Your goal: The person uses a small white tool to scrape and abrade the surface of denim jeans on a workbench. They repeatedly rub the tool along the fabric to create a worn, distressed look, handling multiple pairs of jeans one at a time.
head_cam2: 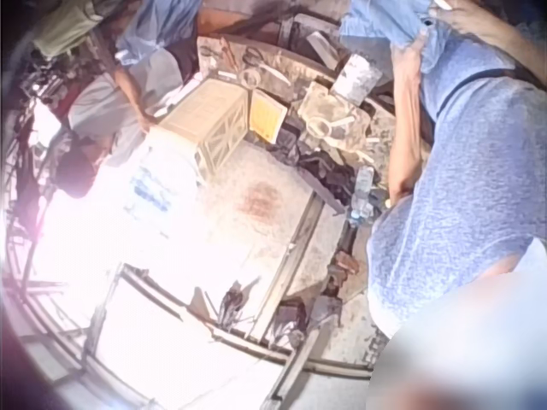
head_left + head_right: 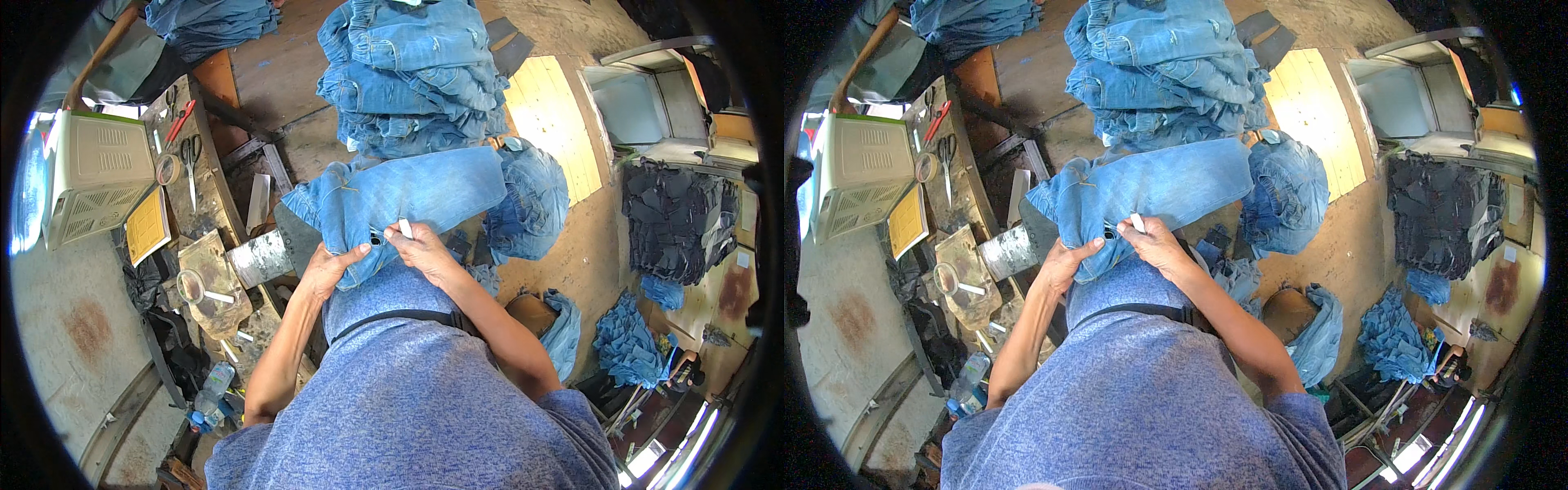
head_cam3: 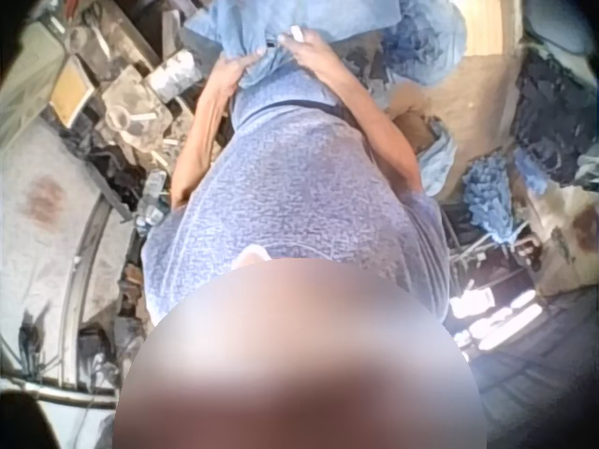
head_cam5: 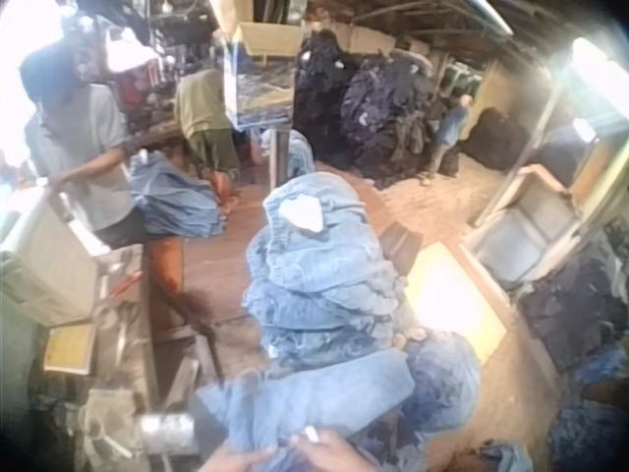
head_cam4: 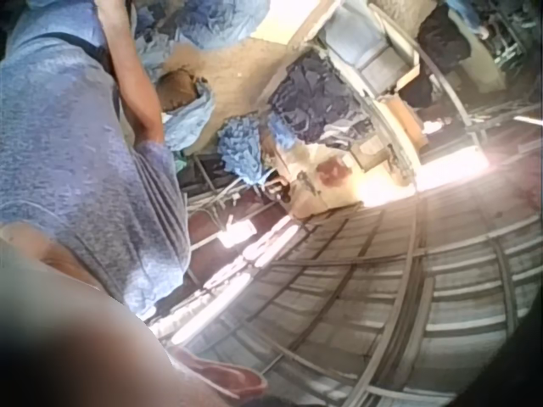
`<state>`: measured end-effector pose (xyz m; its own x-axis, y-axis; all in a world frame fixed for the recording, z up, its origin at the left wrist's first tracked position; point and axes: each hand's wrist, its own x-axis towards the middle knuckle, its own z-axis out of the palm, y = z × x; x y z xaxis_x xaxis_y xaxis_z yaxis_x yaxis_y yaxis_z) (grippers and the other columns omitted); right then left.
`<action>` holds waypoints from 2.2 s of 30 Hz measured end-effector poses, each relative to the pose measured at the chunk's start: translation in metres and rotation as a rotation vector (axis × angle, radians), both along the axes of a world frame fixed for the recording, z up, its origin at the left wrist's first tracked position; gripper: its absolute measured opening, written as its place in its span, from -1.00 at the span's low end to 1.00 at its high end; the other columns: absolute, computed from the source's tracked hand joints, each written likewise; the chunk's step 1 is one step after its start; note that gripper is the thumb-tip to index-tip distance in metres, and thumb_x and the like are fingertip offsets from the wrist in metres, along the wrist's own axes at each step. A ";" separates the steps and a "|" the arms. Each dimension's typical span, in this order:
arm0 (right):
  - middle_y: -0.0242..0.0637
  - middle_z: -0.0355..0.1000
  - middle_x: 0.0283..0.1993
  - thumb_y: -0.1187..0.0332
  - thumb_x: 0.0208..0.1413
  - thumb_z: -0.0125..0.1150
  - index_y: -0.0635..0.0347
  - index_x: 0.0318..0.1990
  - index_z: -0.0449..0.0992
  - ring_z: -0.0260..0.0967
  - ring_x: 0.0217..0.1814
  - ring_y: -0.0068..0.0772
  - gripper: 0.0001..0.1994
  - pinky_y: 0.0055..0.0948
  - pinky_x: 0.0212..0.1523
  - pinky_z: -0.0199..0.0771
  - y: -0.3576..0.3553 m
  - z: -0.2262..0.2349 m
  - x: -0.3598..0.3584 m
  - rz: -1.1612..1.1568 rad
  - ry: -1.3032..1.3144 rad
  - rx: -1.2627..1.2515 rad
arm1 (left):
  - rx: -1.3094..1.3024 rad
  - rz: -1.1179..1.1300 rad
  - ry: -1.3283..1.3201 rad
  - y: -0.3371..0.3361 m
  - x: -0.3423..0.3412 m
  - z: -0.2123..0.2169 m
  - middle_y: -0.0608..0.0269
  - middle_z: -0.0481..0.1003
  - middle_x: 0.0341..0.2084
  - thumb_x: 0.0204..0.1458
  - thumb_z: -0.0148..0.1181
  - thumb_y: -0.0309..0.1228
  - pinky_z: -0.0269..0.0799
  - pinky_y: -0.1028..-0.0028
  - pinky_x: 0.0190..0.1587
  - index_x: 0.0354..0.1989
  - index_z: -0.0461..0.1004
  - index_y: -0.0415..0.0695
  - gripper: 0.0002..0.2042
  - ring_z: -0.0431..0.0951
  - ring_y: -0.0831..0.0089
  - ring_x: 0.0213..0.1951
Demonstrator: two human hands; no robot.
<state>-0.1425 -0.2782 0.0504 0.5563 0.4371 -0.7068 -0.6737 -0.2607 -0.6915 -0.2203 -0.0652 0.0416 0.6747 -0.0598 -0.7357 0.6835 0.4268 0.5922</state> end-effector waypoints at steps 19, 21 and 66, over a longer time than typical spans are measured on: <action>-0.56 0.45 -0.37 0.22 0.36 0.36 0.24 -0.14 0.64 0.28 -0.34 -0.72 -0.76 -0.51 -0.30 0.31 0.002 0.001 0.014 0.233 -0.173 0.062 | 0.036 -0.047 -0.082 0.000 0.000 0.005 0.17 0.64 -0.03 0.05 0.59 -0.34 0.49 0.35 0.15 0.15 0.55 -0.26 -0.48 0.60 0.38 0.02; -0.60 0.36 -0.43 0.24 0.37 0.34 0.24 -0.10 0.60 0.19 -0.45 -0.75 -0.78 -0.54 -0.42 0.22 0.000 0.003 0.016 0.155 -0.015 0.112 | 0.030 -0.062 -0.079 0.002 0.001 0.006 0.18 0.63 -0.02 0.05 0.59 -0.35 0.47 0.35 0.16 0.18 0.54 -0.26 -0.46 0.59 0.38 0.04; -0.69 0.15 -0.49 0.20 0.43 0.28 0.08 -0.23 0.46 -0.05 -0.59 -0.82 -0.78 -0.60 -0.60 -0.06 0.001 0.001 0.032 0.369 0.243 0.211 | -0.021 -0.250 -0.129 0.020 0.004 -0.004 0.15 0.59 0.10 0.10 0.57 -0.23 0.44 0.36 0.26 0.31 0.43 -0.29 -0.33 0.54 0.40 0.15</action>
<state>-0.1106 -0.2772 0.0516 0.1670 0.7218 -0.6717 -0.7111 -0.3837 -0.5892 -0.2160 -0.0451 0.0372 0.7252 -0.2508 -0.6413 0.6885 0.2674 0.6741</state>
